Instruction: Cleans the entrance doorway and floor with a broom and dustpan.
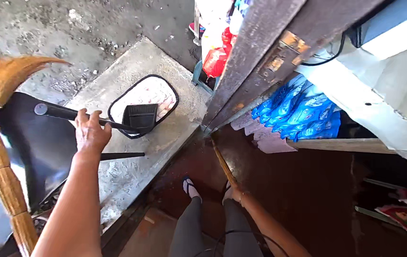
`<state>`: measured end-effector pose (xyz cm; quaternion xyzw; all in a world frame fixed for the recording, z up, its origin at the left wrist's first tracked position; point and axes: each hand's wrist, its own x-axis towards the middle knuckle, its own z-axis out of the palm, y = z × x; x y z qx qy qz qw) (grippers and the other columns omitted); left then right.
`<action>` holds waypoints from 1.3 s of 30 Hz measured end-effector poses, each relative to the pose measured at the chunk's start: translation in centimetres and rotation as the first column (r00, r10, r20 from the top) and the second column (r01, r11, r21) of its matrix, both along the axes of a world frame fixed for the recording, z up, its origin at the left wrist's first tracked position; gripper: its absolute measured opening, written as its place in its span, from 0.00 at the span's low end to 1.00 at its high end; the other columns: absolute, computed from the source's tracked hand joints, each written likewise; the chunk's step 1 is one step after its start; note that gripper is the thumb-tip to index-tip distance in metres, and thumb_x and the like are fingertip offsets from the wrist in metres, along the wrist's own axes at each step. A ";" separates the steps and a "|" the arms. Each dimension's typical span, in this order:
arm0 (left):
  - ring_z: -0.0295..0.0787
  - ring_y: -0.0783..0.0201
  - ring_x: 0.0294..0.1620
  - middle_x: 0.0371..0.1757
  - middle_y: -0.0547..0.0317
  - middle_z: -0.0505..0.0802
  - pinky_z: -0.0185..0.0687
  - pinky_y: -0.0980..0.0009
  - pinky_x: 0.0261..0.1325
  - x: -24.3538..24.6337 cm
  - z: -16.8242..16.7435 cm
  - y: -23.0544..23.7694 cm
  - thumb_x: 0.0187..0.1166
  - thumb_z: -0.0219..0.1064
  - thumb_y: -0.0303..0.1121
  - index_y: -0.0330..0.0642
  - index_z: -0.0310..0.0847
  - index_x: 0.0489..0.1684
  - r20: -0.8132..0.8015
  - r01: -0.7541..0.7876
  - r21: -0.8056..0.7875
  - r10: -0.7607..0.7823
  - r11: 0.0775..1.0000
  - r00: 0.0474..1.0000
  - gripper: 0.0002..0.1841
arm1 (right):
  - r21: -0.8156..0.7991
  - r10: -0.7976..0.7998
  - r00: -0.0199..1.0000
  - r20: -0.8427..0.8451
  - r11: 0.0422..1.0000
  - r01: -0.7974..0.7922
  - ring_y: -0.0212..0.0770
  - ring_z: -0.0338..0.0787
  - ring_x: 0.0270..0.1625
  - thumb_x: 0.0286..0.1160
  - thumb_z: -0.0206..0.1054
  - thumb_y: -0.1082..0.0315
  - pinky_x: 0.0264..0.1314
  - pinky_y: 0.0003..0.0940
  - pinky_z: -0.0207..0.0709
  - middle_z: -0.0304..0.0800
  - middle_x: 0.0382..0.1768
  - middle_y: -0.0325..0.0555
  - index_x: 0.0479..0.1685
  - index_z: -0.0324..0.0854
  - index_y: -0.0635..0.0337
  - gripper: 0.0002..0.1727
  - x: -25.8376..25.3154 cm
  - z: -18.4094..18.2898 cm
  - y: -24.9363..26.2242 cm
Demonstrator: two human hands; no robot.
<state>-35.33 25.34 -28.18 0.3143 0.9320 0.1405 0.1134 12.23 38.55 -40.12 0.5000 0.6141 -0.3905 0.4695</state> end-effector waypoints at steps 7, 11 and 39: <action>0.47 0.17 0.88 0.89 0.16 0.54 0.51 0.19 0.78 -4.3 -1.3 0.6 0.81 0.66 0.29 0.26 0.66 0.82 -0.001 -0.144 -0.064 0.144 0.987 0.990 0.30 | 0.022 0.171 0.985 0.008 0.985 -0.171 0.64 0.77 0.79 0.81 0.61 0.72 0.80 0.58 0.70 0.72 0.80 0.67 0.98 0.38 0.53 0.46 0.8 5.2 0.5; 0.57 0.18 0.85 0.85 0.20 0.65 0.54 0.18 0.73 -4.8 -0.7 0.4 0.82 0.60 0.31 0.27 0.73 0.75 -0.137 -0.190 -0.037 0.183 0.981 0.973 0.24 | 0.026 0.242 0.969 0.040 0.970 -0.243 0.64 0.76 0.80 0.78 0.64 0.74 0.79 0.59 0.71 0.70 0.81 0.68 0.98 0.36 0.56 0.50 -4.1 2.3 0.7; 0.85 0.23 0.58 0.53 0.22 0.89 0.70 0.24 0.63 11.7 6.3 -9.5 0.77 0.74 0.32 0.28 0.85 0.59 0.113 -0.485 0.183 0.472 0.855 0.874 0.18 | -0.020 0.479 0.876 -0.060 0.877 -0.480 0.67 0.74 0.81 0.78 0.64 0.75 0.81 0.60 0.68 0.71 0.80 0.71 0.97 0.38 0.59 0.48 0.3 9.9 3.9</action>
